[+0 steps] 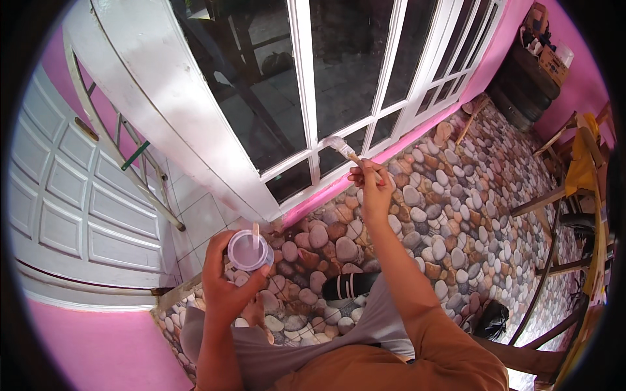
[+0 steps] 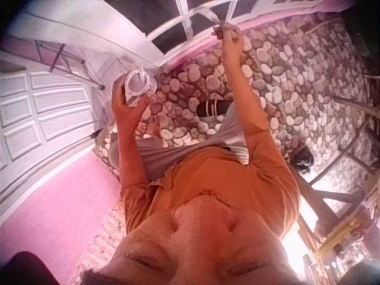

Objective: The person stirs paint in a small cup with a paintbrush, then paints a window frame and a door frame using the brush.

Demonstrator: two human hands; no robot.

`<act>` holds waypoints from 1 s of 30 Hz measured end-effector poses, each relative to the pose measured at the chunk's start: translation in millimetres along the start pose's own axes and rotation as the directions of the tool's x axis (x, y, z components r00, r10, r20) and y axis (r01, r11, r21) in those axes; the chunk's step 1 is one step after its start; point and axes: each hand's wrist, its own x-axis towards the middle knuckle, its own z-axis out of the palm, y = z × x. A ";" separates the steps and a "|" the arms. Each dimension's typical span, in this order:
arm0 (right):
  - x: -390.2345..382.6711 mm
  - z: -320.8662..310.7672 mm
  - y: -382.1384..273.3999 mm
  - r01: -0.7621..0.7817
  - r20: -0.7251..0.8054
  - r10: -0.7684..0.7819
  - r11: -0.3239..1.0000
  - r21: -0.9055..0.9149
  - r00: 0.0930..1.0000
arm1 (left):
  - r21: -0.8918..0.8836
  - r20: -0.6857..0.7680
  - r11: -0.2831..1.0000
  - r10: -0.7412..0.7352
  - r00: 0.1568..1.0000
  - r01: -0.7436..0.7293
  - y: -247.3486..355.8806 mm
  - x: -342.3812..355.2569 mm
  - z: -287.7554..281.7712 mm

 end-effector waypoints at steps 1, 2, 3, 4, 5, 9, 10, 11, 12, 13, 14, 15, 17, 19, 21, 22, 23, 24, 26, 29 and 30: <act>-0.3 0.2 1.7 -0.002 -0.001 0.002 1.000 -0.001 1.000 | 0.006 0.000 1.000 -0.006 1.000 0.006 -0.6 0.0 0.1; -0.5 0.1 3.1 -0.005 0.004 0.005 1.000 0.024 1.000 | 0.012 0.000 1.000 -0.013 1.000 0.013 -1.0 0.1 0.2; -0.9 0.4 4.2 -0.010 0.009 0.009 0.999 0.050 1.000 | 0.013 0.002 1.000 -0.014 1.000 0.014 -1.1 0.0 0.5; -0.8 1.0 5.4 -0.011 0.007 0.011 0.999 0.049 1.000 | 0.015 0.004 1.000 -0.015 1.000 0.015 -1.1 0.0 0.8; -0.3 1.8 6.6 -0.009 0.004 0.009 0.998 0.058 1.000 | 0.017 0.006 1.000 -0.015 1.000 0.015 -1.0 -0.1 1.1; 2.2 1.9 10.2 -0.018 -0.001 0.018 0.997 0.074 1.000 | 0.037 0.010 0.999 -0.020 1.000 0.019 -1.9 -0.6 0.9; 2.6 2.1 10.6 -0.019 -0.004 0.019 0.997 0.073 1.000 | 0.042 0.010 0.999 -0.019 1.000 0.019 -2.7 -1.0 0.6; 3.2 2.1 10.7 -0.028 -0.007 0.029 0.997 0.071 1.000 | 0.048 0.010 0.999 -0.018 1.000 0.018 -3.4 -1.4 0.7; 4.4 2.0 10.5 -0.037 -0.010 0.037 0.997 0.069 0.999 | 0.048 0.013 0.999 -0.019 1.000 0.019 -3.5 -1.3 1.0; 6.2 2.1 10.3 -0.037 -0.012 0.038 0.997 0.069 0.999 | 0.041 0.014 0.999 -0.024 1.000 0.023 -3.4 -1.3 1.3; 8.2 2.2 9.9 -0.033 -0.022 0.035 0.996 0.078 0.999 | 0.035 0.015 0.999 -0.028 0.999 0.027 -3.5 -1.2 1.6; 9.3 2.3 9.8 -0.030 -0.031 0.033 0.996 0.088 0.999 | 0.035 0.016 0.999 -0.028 0.999 0.028 -3.7 -1.2 1.8; 10.0 1.3 8.5 -0.012 -0.044 0.016 0.996 0.093 0.999 | 0.042 0.018 0.999 -0.034 0.999 0.033 -4.2 -1.1 1.9; 9.2 2.3 6.1 0.006 -0.054 -0.001 0.995 0.097 0.999 | 0.048 0.022 0.998 -0.032 0.999 0.031 -4.7 -0.6 1.5; 5.8 4.6 5.8 -0.023 -0.028 0.026 0.996 0.088 0.999 | 0.053 0.026 0.998 -0.030 0.999 0.029 -4.9 -0.5 1.5; 5.3 6.3 6.1 -0.023 -0.028 0.025 0.996 0.088 0.999 | 0.055 0.022 0.998 -0.028 0.999 0.027 -5.0 -0.6 1.7; 5.1 8.2 6.5 -0.030 -0.024 0.032 0.996 0.084 0.999 | 0.058 0.018 0.998 -0.025 1.000 0.024 -5.1 -0.7 1.8; 5.0 8.7 7.0 -0.036 -0.021 0.038 0.996 0.079 0.999 | 0.057 0.019 0.998 -0.026 0.999 0.025 -5.2 -0.5 2.1; 7.8 8.8 6.7 -0.027 -0.039 0.030 0.997 0.068 0.999 | 0.047 0.029 0.999 -0.025 0.999 0.024 -5.4 0.0 2.8; 13.9 7.4 5.1 -0.014 -0.080 0.019 0.998 0.062 0.997 | 0.056 0.030 0.998 -0.017 0.999 0.016 -7.0 -0.7 3.3; 15.0 7.2 3.6 -0.009 -0.104 0.016 0.998 0.070 0.994 | 0.056 0.029 0.998 -0.018 0.999 0.016 -6.9 -0.8 3.0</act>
